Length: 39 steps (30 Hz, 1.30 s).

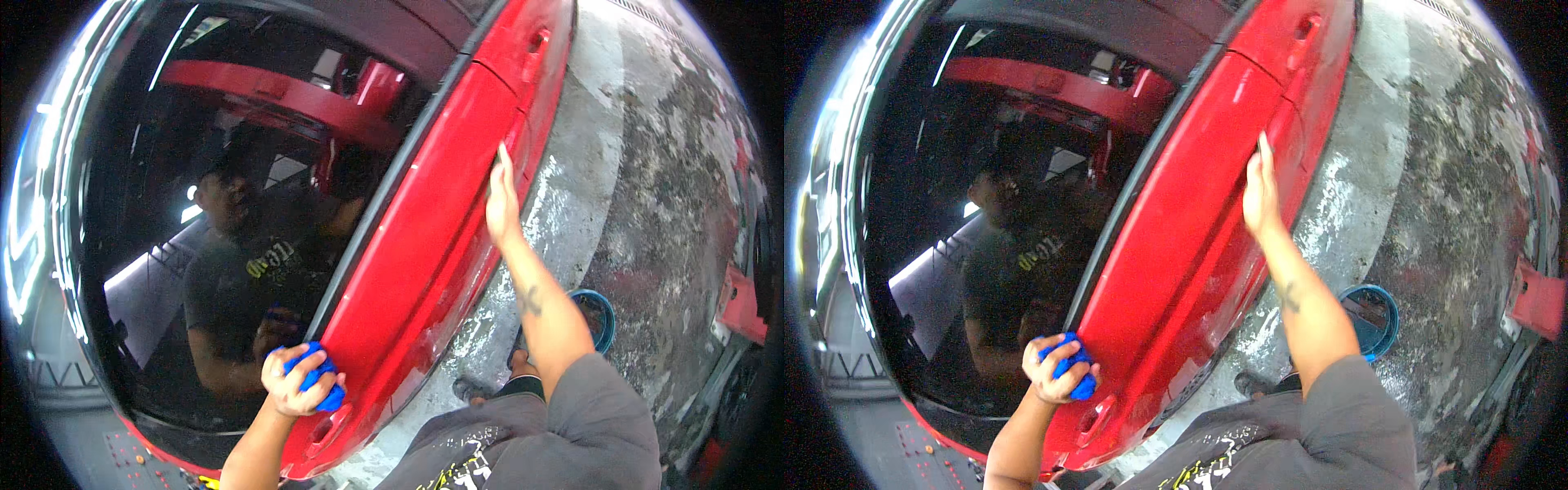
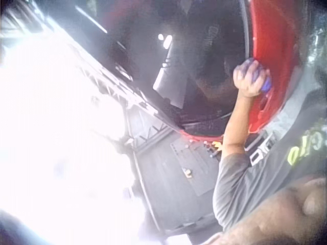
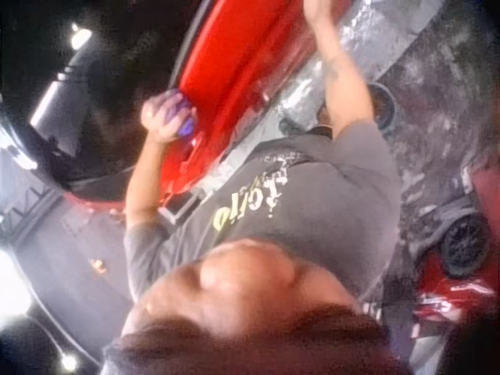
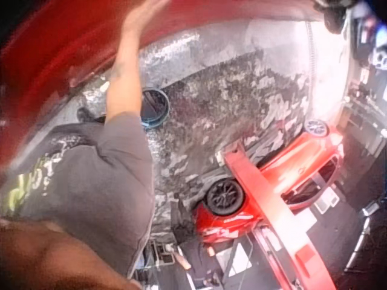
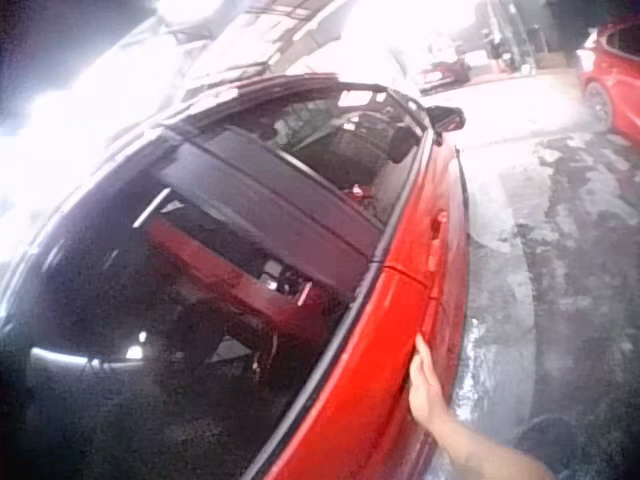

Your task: The person wipes the side door and rear quarter panel of a red car using a blue microfiber cloth. They repeatedly rub the surface and occasionally dip the cloth into a bucket of water on the floor to re-wet it.

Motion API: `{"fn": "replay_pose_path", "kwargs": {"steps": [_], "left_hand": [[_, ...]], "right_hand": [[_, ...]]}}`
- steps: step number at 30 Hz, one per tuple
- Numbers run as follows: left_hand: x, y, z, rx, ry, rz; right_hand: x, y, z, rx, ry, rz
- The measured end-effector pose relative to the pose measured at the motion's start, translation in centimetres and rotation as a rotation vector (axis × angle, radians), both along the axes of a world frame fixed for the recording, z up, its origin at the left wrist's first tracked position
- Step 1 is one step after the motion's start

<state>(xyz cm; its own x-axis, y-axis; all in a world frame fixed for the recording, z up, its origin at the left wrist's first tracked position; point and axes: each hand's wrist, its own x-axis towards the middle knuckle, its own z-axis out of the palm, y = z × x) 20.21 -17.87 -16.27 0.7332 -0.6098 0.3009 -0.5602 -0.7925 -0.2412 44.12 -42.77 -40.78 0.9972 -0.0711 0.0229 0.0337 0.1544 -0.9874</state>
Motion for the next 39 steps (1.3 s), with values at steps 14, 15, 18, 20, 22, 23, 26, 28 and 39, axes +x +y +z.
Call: {"fn": "replay_pose_path", "kwargs": {"steps": [14,15,18,20,22,23,26,28,39], "left_hand": [[-3.1,-2.5,2.9,-0.185,-0.285,0.107],[-5.2,-2.6,0.9,-0.157,-0.212,0.1],[-12.1,-1.4,-4.2,-0.003,-0.085,-0.046],[-17.6,-1.1,-6.1,0.004,-0.244,-0.149],[-21.6,-1.3,-6.6,0.017,-0.062,-0.044],[-22.5,-2.2,-7.2,-0.047,-0.068,-0.061],[-31.2,3.1,-11.8,0.063,0.045,-0.025],[-36.1,3.3,-13.5,-0.016,0.149,0.024],[-74.0,10.0,-26.2,-0.532,0.55,1.049]], "right_hand": [[-34.6,3.9,8.0,0.045,-0.097,0.555],[-35.7,2.3,6.8,0.049,-0.078,0.48],[-38.5,-7.3,1.6,-0.228,-0.07,0.191],[-44.4,-15.0,-3.6,-0.472,-0.039,0.041],[-52.4,-26.5,-10.6,-0.755,0.036,-0.128],[-55.9,-34.3,-13.2,-0.82,0.005,-0.194],[-67.5,-32.7,-14.5,-0.903,0.488,-0.045],[-71.1,-32.0,-11.1,-0.947,0.635,0.014],[-76.0,-29.2,-12.0,-0.875,0.448,0.21]]}}
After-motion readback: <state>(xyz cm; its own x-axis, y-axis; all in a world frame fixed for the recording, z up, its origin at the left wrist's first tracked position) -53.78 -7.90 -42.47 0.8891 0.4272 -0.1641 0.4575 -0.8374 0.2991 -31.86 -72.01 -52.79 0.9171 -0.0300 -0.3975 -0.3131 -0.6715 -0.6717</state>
